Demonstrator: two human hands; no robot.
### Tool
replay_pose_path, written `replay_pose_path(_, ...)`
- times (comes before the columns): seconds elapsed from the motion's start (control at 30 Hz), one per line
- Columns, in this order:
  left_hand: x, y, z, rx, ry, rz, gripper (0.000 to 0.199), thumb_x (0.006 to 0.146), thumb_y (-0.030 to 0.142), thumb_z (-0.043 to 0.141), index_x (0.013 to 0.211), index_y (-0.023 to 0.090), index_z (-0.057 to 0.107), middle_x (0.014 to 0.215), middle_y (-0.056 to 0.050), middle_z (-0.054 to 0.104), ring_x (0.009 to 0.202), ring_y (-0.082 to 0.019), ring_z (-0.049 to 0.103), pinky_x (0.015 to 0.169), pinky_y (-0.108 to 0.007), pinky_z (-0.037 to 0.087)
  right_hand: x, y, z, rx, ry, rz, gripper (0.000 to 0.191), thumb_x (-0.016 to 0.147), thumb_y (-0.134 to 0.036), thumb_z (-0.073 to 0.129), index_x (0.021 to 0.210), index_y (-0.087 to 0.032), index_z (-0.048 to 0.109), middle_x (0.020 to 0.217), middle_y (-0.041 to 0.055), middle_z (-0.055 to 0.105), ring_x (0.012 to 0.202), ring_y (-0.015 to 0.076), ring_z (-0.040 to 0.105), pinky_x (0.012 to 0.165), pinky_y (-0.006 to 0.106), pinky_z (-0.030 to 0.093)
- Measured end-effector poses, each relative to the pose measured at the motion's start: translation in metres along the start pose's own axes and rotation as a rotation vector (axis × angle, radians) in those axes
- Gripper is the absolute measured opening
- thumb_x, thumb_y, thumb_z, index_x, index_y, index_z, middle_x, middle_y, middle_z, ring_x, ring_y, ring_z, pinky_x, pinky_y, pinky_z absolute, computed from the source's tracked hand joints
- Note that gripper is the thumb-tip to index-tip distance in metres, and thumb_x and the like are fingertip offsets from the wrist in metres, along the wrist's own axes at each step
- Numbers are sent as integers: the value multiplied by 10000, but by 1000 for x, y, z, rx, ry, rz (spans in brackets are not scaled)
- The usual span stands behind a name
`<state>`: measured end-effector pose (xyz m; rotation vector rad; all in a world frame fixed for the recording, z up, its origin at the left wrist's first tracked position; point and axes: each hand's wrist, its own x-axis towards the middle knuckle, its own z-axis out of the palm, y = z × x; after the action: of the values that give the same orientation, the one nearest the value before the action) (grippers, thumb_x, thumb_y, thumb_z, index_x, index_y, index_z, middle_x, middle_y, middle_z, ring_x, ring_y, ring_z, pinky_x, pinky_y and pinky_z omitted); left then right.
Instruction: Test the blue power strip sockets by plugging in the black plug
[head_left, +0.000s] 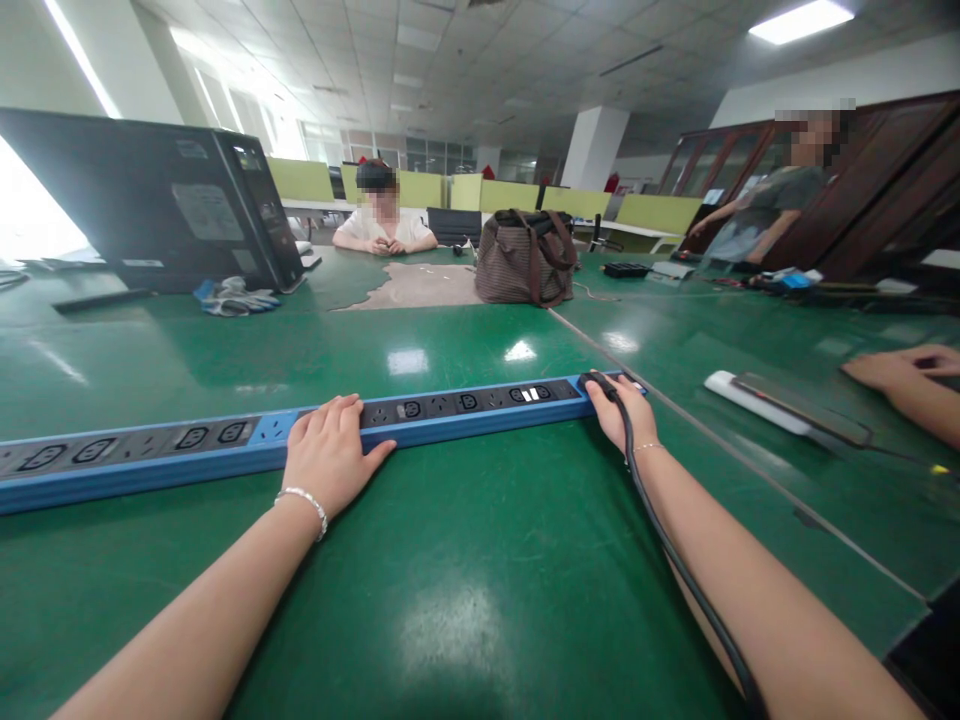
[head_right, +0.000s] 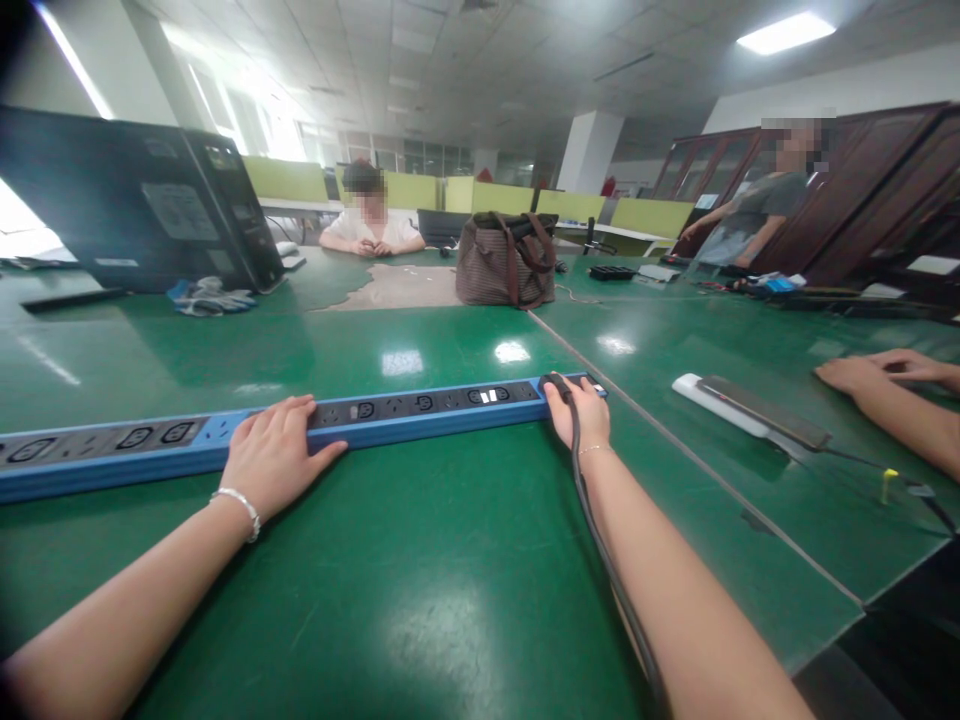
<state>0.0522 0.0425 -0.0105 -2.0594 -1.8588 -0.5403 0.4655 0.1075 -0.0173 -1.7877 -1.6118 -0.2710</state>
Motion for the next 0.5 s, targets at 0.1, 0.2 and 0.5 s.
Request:
replay_pose_path(0.1,0,0,1,12,3,-3,628,806,551,467,1239,99,504,1322,-189,546,1245,-315,471,1042,-455,313,2,-3,-4,-24,24,70,415,842,-473,501,1119,-243,706,1159,137,659,1115,314,578,945,506,433)
replay_pose_path(0.2,0,1,0,27,-1,-3,618,806,549,466,1238,109,507,1328,-182,545,1248,-310,472,1042,-453,317,5,-4,-8,-54,54,13,357,816,-464,535,1029,-265,740,1092,101,691,1114,311,577,973,518,408)
replay_pose_path(0.5,0,1,-3,41,13,10,582,810,532,483,1223,124,523,1319,-171,556,1242,-303,483,1040,-446,329,5,-10,0,-9,127,-26,374,821,-413,465,940,-195,744,988,119,724,1056,291,613,1001,500,366)
